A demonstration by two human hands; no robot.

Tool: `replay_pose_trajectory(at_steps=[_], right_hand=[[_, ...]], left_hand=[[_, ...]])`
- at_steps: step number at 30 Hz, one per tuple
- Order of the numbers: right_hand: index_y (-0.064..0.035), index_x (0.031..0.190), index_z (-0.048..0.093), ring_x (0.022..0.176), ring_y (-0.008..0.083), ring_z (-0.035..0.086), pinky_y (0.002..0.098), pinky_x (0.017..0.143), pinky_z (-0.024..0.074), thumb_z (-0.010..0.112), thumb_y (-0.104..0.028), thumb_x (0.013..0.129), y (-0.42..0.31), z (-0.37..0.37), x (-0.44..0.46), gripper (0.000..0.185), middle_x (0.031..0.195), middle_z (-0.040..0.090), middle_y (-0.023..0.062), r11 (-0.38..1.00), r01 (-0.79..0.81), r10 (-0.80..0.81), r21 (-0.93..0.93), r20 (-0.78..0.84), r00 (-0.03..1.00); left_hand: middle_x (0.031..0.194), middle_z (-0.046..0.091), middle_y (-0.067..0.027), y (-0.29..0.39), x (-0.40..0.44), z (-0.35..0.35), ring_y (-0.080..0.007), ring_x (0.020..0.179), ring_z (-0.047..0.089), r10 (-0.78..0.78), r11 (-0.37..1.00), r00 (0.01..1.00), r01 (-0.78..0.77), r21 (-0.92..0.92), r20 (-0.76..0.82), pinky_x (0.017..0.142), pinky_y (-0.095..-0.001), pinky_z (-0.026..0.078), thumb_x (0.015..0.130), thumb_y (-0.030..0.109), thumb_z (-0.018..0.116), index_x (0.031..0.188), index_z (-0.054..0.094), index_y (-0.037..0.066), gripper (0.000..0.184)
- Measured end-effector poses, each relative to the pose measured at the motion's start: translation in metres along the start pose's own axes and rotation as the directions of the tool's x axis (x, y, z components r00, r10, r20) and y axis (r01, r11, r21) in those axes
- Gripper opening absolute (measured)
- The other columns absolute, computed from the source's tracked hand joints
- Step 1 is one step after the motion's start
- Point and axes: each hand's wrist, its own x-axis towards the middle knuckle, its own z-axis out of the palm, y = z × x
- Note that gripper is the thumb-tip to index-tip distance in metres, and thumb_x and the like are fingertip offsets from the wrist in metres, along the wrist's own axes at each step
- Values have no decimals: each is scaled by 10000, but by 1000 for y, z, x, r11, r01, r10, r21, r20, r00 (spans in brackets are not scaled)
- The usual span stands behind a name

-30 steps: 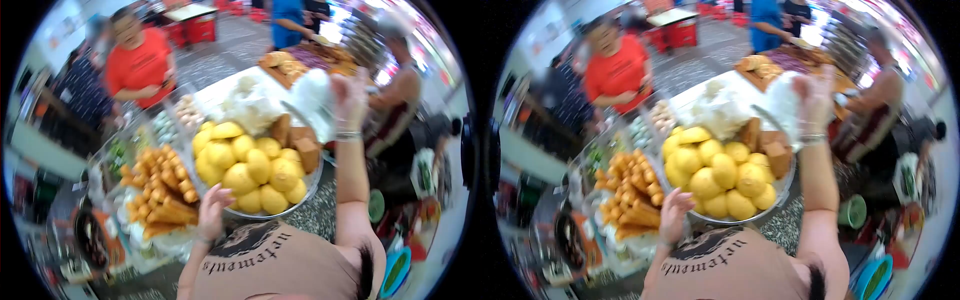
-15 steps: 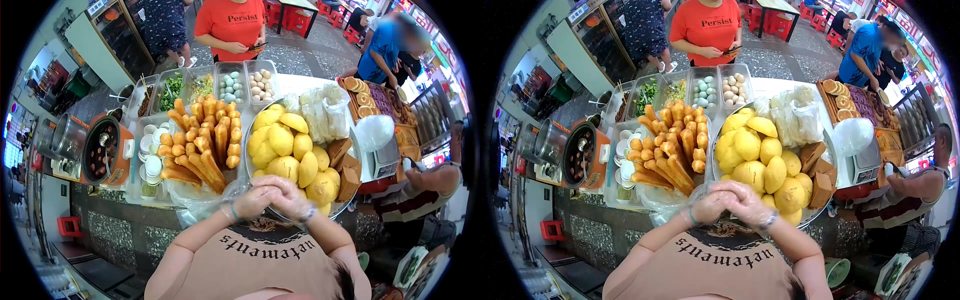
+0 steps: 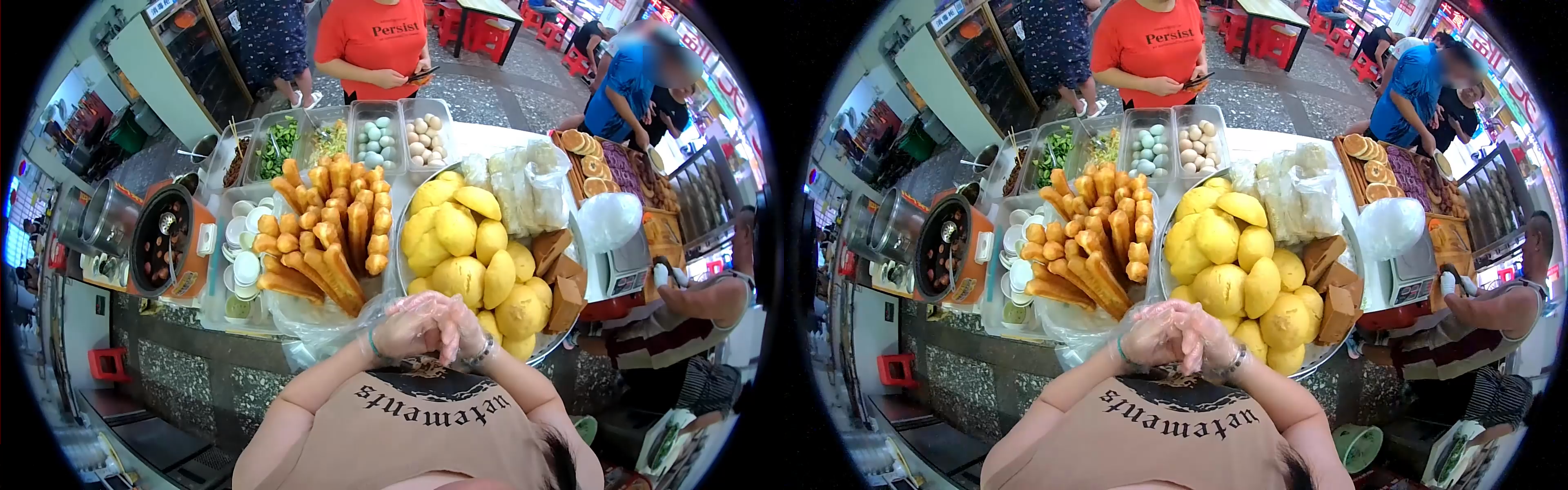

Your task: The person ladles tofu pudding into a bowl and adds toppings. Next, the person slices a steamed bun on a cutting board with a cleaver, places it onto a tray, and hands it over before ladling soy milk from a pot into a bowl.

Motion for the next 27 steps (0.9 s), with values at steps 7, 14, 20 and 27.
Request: replay_pose_trajectory(at_steps=[7, 14, 20, 27], right_hand=[[60, 1192, 493, 1155, 215, 499, 317, 1012, 368, 459, -465, 919, -7, -9, -11, 593, 1275, 519, 207, 981, -157, 155, -118, -26, 988], [43, 1226, 482, 965, 176, 600, 269, 853, 471, 424, -471, 942, 19, -16, 4, 590, 1222, 570, 183, 996, 93, -92, -2, 138, 986], [-39, 1459, 223, 445, 74, 518, 174, 442, 422, 382, -312, 1009, 20, -19, 22, 550, 1018, 655, 87, 961, 79, -63, -266, 70, 996], [-40, 1488, 134, 1024, 212, 583, 307, 875, 462, 515, -436, 939, 13, 10, 62, 777, 1206, 565, 204, 942, -177, 116, -286, -217, 969]], left_hand=[[841, 592, -137, -2, 0, -1, -255, 775, 619, 72, 987, 997, -75, 141, 28, 731, -325, 519, 976, 68, 425, 914, 525, 2, 135], [843, 607, -141, -2, -4, 0, -267, 772, 622, -47, 993, 999, 43, -112, -28, 709, -350, 519, 1013, 247, 352, 956, 558, -1, 328], [683, 580, -116, -2, -22, -10, -236, 661, 557, 196, 943, 953, -119, 310, -231, 685, -342, 471, 1011, 388, 315, 745, 550, 3, 524], [483, 420, -37, -5, -28, -13, -190, 471, 428, 404, 902, 716, -207, 378, -570, 541, -335, 403, 1006, 433, 298, 648, 440, 104, 507]])
